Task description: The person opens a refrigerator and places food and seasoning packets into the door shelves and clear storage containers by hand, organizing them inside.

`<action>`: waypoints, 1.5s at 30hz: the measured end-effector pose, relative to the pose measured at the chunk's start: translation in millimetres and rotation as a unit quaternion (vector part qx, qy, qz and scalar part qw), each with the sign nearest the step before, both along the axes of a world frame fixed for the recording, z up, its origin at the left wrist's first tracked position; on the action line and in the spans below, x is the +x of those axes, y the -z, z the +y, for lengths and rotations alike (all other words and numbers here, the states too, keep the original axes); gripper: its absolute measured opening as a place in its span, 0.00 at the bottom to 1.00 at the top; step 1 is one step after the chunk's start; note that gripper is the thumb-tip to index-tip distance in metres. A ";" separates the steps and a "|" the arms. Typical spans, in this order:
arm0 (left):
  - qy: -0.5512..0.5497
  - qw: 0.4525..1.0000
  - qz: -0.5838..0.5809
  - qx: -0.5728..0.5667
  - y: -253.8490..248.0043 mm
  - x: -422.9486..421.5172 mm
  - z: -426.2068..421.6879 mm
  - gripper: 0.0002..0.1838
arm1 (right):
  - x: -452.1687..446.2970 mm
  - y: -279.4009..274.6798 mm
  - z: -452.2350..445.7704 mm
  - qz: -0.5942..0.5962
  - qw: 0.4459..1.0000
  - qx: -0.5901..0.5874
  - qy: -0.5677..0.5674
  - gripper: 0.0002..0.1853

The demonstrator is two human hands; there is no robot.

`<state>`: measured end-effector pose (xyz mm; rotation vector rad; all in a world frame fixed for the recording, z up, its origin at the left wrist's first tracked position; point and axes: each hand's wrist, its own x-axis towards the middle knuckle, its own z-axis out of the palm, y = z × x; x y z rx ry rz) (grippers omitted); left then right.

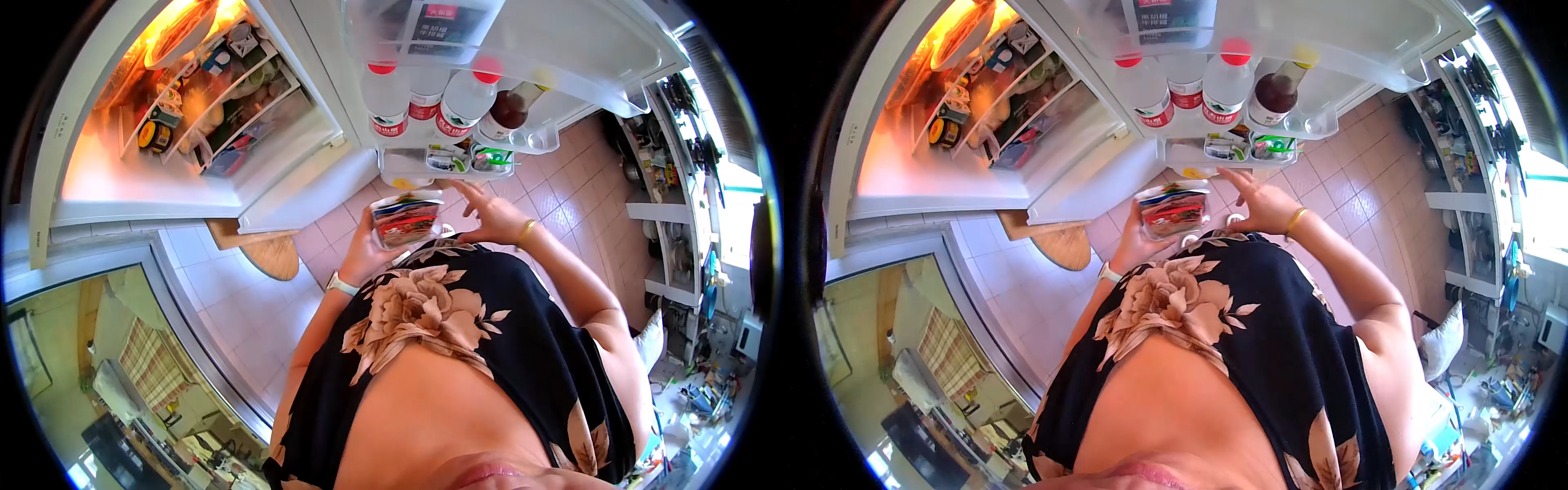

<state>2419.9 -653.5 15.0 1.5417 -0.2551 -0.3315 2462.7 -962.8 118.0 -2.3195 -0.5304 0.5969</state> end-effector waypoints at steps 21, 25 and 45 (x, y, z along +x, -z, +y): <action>0.031 0.956 -0.121 0.265 78.7 185.4 -21.0 0.42 | 109.9 165.5 32.7 -0.119 0.979 -0.075 0.145 0.29; 0.053 0.906 -0.201 0.369 86.8 186.9 -22.8 0.37 | 115.7 187.8 33.5 -0.150 0.979 -0.046 0.129 0.33; 0.008 0.857 -0.254 0.449 76.5 129.2 -31.6 0.56 | 62.8 184.0 -19.6 -0.149 0.957 -0.238 0.074 0.16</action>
